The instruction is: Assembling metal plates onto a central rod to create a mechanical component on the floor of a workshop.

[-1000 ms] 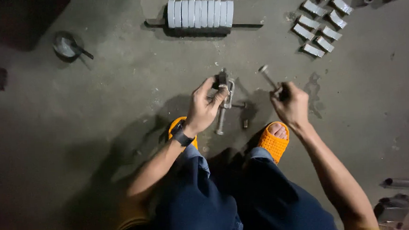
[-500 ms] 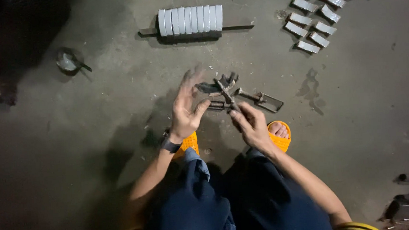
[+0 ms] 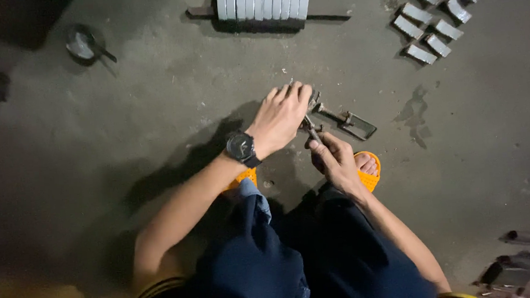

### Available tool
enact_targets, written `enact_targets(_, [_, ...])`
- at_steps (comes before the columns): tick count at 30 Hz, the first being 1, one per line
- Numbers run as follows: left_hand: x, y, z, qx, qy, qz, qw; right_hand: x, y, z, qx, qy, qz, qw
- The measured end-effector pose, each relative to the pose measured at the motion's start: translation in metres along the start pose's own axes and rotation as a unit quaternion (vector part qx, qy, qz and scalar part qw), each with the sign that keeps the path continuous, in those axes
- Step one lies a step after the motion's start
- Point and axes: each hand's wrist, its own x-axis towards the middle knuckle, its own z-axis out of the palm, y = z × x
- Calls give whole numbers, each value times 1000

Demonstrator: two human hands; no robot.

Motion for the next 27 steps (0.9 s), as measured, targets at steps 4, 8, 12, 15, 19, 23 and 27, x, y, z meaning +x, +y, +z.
enact_targets(4, [-18, -22, 26, -149, 56, -33, 987, 0, 13, 9, -192, 22, 31, 981])
enact_targets(8, [-59, -30, 8, -441, 177, -168, 864, 38, -33, -5, -210, 9, -138, 968])
enact_targets(12, [-120, -57, 21, -422, 254, -240, 837, 69, 14, 13, -532, 1, -204, 822])
enact_targets(15, [-156, -72, 50, -381, 346, -334, 790, 82, 47, 33, -681, -64, -202, 701])
enact_targets(19, [-164, -64, 50, -517, 361, -336, 700, 84, 63, 19, -570, -106, -187, 793])
enact_targets(23, [-136, -72, 46, -645, 269, -103, 708, 55, -63, 35, -253, -120, -83, 957])
enact_targets(27, [-96, -59, -6, -607, 135, -65, 781, 34, -115, 4, -90, -152, 13, 984])
